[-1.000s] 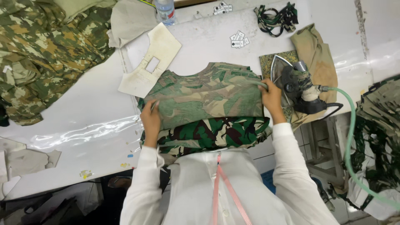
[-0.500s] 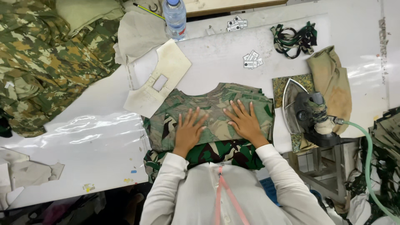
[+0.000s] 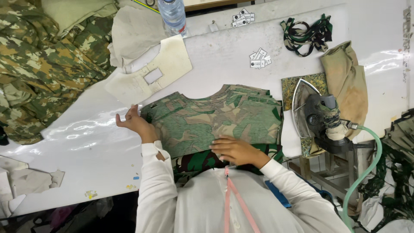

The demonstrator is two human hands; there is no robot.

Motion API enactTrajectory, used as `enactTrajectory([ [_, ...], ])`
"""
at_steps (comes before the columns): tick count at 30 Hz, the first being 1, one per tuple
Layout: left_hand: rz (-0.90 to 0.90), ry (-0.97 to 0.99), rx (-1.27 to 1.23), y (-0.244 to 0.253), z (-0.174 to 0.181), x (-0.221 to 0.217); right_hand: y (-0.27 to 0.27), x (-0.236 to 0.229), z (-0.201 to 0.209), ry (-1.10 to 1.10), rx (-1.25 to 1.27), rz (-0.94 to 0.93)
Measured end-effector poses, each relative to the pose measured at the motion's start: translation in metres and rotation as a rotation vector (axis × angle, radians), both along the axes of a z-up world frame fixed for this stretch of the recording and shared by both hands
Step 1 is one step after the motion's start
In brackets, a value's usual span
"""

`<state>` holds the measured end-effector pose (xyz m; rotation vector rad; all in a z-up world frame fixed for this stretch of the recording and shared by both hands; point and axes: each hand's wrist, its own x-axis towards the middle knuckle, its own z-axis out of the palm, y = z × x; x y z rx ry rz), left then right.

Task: The person irons a stack of camouflage-patterned fabric pieces on a white table. They repeatedly place a white template on the fabric, press it with a steam iron, and then remove the template. The person also handles small white tags, placing them on the fabric before ironing.

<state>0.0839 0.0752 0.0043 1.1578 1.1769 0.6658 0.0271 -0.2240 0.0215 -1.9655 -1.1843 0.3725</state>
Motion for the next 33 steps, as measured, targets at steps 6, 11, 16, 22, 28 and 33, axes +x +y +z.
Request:
enactTrajectory([
  [6,-0.017,-0.12,-0.255,0.029,-0.044,0.015,0.002,-0.011,0.007,0.119,0.143,0.02],
  [11,0.059,0.376,-0.219,0.059,-0.057,0.029,0.001,-0.014,0.001,0.027,0.144,0.001],
  [16,-0.094,0.221,-0.205,0.095,-0.097,0.031,0.001,-0.012,0.002,0.064,0.121,0.004],
  [22,-0.379,0.017,0.312,0.004,0.042,-0.017,-0.001,-0.01,0.0,0.095,0.133,-0.001],
  [28,-0.68,-0.113,-0.115,-0.082,0.109,-0.041,-0.007,-0.025,-0.004,-0.031,0.221,-0.124],
  [33,-0.755,0.218,-0.236,-0.086,0.03,-0.068,-0.033,-0.032,-0.018,-0.474,0.326,-0.56],
])
